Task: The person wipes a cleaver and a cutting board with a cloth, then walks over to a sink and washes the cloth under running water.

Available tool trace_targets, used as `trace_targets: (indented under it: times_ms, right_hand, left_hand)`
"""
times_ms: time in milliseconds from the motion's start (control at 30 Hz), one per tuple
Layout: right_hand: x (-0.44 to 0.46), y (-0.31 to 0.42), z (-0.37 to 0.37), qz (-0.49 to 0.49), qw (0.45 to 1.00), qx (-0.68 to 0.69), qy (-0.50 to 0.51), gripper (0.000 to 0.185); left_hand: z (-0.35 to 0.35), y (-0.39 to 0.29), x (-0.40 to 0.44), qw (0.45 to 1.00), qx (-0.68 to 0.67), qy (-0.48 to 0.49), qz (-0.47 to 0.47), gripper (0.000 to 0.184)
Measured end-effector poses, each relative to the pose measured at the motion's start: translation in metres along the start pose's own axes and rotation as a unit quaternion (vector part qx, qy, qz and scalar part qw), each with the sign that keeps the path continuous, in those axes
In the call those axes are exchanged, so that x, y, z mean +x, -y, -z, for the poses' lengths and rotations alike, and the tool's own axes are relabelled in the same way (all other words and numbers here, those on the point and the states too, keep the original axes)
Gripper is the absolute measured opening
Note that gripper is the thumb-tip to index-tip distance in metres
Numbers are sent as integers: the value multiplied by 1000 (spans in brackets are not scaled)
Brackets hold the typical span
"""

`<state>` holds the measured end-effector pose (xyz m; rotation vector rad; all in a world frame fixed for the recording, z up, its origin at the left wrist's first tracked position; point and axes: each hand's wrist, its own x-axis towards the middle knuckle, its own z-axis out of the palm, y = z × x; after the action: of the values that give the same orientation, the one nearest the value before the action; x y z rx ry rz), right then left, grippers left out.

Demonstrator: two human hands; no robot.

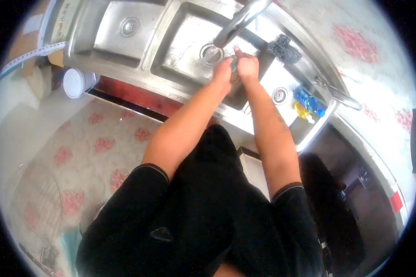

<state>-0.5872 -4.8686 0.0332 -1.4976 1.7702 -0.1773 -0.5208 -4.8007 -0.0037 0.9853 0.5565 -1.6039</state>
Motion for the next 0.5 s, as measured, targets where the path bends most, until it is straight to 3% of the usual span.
trace_targets:
  times_ms: [67,133,167,200,233,267,333,433,500]
  right_hand:
    - [23,-24,-12,3,995,-8,96,55]
    - [26,-26,-20,-41,990,-30,128,50]
    - [18,-28,-29,-139,961,162,176,49]
    - [6,-27,-36,-232,883,345,217,48]
    - [-10,-9,-28,-231,856,361,288,47]
    - [-22,2,-30,-231,855,365,287,47]
    - [-35,15,-41,-242,819,391,343,43]
    - [-36,11,-72,-199,773,500,335,42]
    - [-35,16,-83,-186,772,508,335,45]
  left_hand:
    - [1,-6,-22,994,61,-21,-84,30]
    - [12,-28,-39,997,38,-28,-62,37]
    - [20,-39,-43,993,60,-44,-97,39]
    - [30,-49,-48,986,83,-61,-130,41]
    - [46,-59,-43,978,130,-75,-147,51]
    - [65,-70,-32,967,176,-87,-164,62]
    - [88,-96,-25,923,309,-153,-172,60]
    - [104,-130,-35,921,327,-134,-163,57]
    - [108,-145,-41,907,336,-188,-171,55]
